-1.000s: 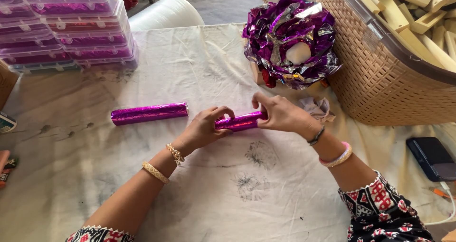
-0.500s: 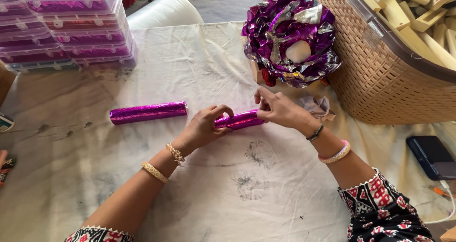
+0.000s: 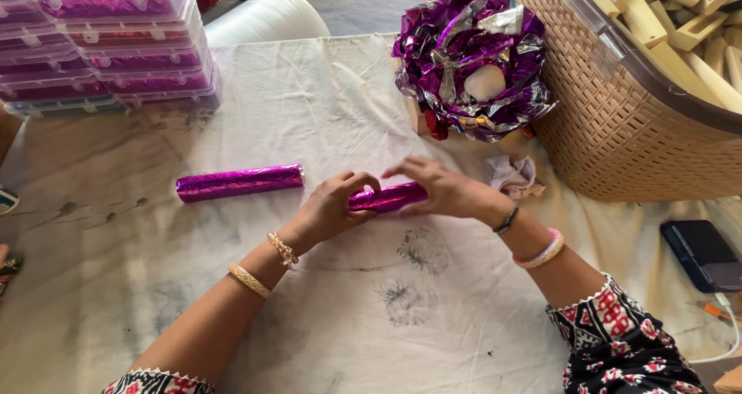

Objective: The person wraps wooden blocks in silver and purple foil, then places the wrapped items into a clear plastic container. They also wipe the wooden blocks with a white cloth before wrapping them.

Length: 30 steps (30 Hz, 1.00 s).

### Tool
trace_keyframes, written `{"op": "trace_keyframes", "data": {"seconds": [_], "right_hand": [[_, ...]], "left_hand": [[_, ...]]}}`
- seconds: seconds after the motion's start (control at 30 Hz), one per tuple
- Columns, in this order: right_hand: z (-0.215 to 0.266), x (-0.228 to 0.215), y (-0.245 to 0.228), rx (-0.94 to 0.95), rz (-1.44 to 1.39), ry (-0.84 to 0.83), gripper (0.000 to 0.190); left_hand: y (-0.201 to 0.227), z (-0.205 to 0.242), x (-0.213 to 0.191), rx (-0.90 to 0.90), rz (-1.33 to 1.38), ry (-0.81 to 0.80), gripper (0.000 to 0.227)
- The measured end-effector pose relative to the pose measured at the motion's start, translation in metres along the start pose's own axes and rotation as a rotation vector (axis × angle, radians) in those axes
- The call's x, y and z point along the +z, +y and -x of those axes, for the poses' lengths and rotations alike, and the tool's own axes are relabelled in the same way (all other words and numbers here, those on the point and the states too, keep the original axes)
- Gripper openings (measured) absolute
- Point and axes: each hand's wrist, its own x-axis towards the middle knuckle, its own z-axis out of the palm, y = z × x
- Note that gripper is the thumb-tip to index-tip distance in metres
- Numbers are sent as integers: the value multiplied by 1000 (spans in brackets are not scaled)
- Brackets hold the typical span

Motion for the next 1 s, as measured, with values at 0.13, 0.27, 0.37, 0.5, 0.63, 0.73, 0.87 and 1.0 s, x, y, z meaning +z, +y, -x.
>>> {"op": "trace_keyframes", "data": {"seconds": [0.13, 0.27, 0.37, 0.5, 0.63, 0.73, 0.87, 1.0], "right_hand": [[1, 19, 32, -118, 41, 18, 65], [0, 22, 47, -13, -195, -43, 48], [0, 21, 48, 4, -249, -30, 45], [0, 21, 50, 93, -248, -52, 40], [2, 20, 49, 51, -243, -45, 40], [3, 16, 41, 46, -283, -32, 43], [6, 9, 28, -178, 93, 128, 51], [3, 12, 29, 39, -28, 14, 44]], "left_hand": [[1, 0, -3, 30, -48, -17, 48], [-7, -3, -4, 28, -33, -8, 50], [-12, -4, -4, 33, -18, 11, 52], [-8, -2, -8, 17, -62, -22, 45], [-7, -1, -7, 19, -49, -24, 42], [-9, 1, -7, 89, -92, -5, 39], [-7, 1, -8, 74, -88, -21, 36], [-8, 1, -6, 87, -117, -11, 37]]}}
